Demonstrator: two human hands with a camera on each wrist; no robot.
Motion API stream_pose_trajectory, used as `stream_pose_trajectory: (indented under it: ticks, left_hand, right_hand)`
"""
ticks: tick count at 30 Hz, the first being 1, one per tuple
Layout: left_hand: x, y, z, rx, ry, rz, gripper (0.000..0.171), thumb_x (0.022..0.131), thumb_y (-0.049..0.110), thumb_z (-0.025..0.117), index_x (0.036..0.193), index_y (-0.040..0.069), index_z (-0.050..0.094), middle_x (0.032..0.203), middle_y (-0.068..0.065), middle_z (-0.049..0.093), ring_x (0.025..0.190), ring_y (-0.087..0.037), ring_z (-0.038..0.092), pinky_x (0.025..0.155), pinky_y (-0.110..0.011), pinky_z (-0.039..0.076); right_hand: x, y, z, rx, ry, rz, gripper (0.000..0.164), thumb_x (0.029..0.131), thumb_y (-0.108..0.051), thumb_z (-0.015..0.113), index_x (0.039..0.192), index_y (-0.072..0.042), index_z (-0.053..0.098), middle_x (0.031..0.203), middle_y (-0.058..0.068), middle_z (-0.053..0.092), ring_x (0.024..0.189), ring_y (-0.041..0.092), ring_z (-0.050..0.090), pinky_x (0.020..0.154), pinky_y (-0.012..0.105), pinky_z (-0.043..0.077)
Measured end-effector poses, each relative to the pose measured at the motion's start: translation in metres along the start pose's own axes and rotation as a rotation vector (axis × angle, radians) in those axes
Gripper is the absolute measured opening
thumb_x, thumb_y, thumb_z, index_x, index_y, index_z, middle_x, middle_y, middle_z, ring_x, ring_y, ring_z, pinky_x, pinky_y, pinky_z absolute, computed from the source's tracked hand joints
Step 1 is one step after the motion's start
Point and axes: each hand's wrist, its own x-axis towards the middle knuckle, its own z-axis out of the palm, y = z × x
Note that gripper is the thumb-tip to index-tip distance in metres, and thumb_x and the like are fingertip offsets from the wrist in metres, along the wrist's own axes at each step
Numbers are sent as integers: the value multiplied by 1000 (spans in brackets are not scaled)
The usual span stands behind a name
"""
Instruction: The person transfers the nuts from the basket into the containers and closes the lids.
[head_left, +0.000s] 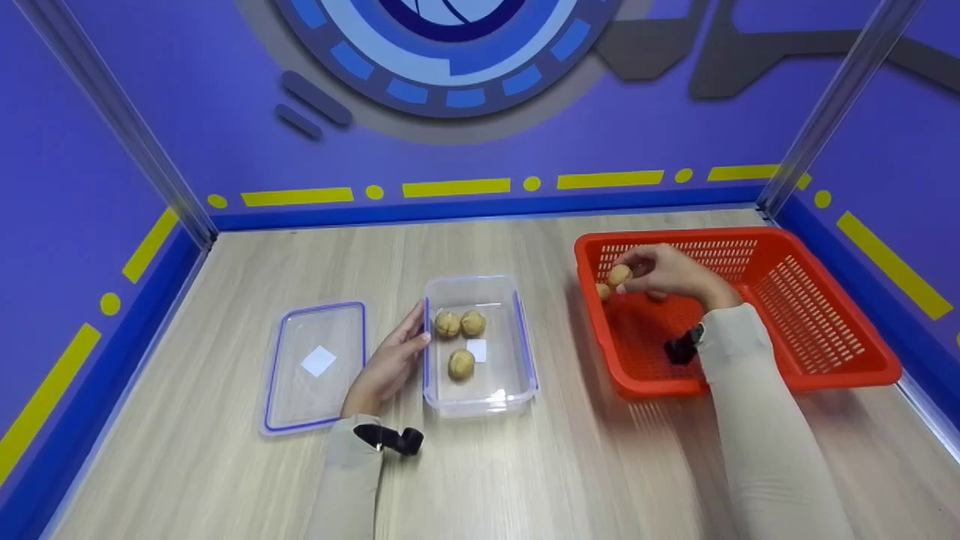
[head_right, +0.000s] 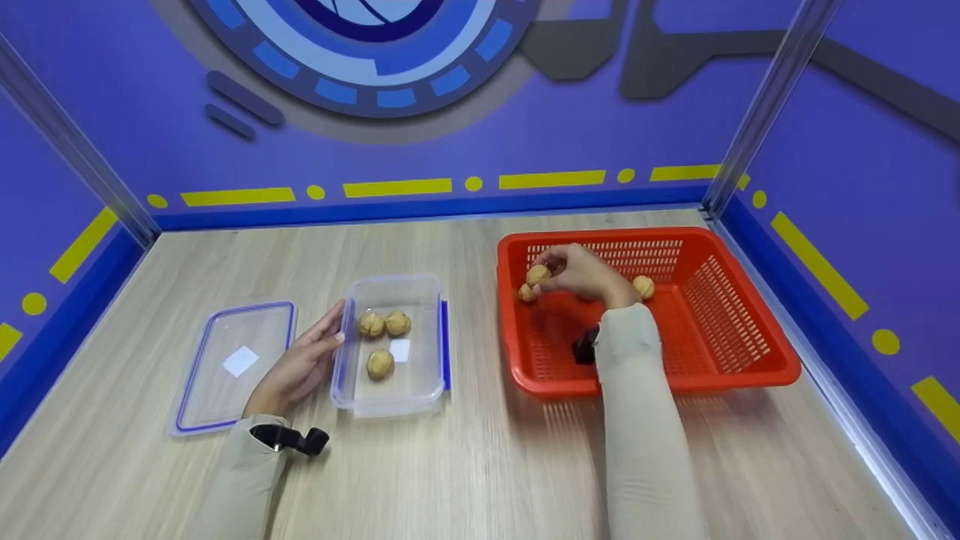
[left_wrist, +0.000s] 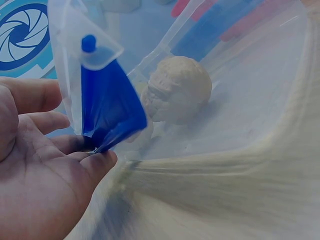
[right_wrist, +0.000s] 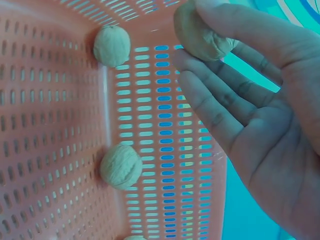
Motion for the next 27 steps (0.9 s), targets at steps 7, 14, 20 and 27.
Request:
stream_pose_trajectory:
  ticks: [7,14,20,27]
  left_hand:
    - [0,0,-1,8,1,3,67,97,1,40,154,8,5,162,-11,-6,150,-27,-8,123,-40,-2]
    - [0,0,-1,1,-4,6,67,98,0,39,154,7,4,162,-12,-6,150,-27,-8,123,-40,-2]
    - [1,0,0,-2,-4,11,66,98,0,39,154,6,4,162,-13,-5,150,-27,-8,123,-40,-2]
    - [1,0,0,9,8,-2,67,98,1,40,155,9,6,162,-11,-5,150,-26,-7,123,-40,-2]
  right_hand:
    - [-2,-10,-3,-14,32,-36,48,83,-30,75,123,-7,61,114,13,65,99,24,59,82,26,51]
    - [-3,-25,-5,1,35,-71,46,84,-28,74,124,-9,61,115,11,64,100,23,60,83,24,50]
    - [-1,-37,-5,-21,34,-112,46,86,-28,72,126,-9,60,111,11,65,99,22,59,82,23,51]
    - [5,-49,-2,-40,44,-159,49,84,-31,74,126,-9,61,112,10,66,101,22,61,86,24,51]
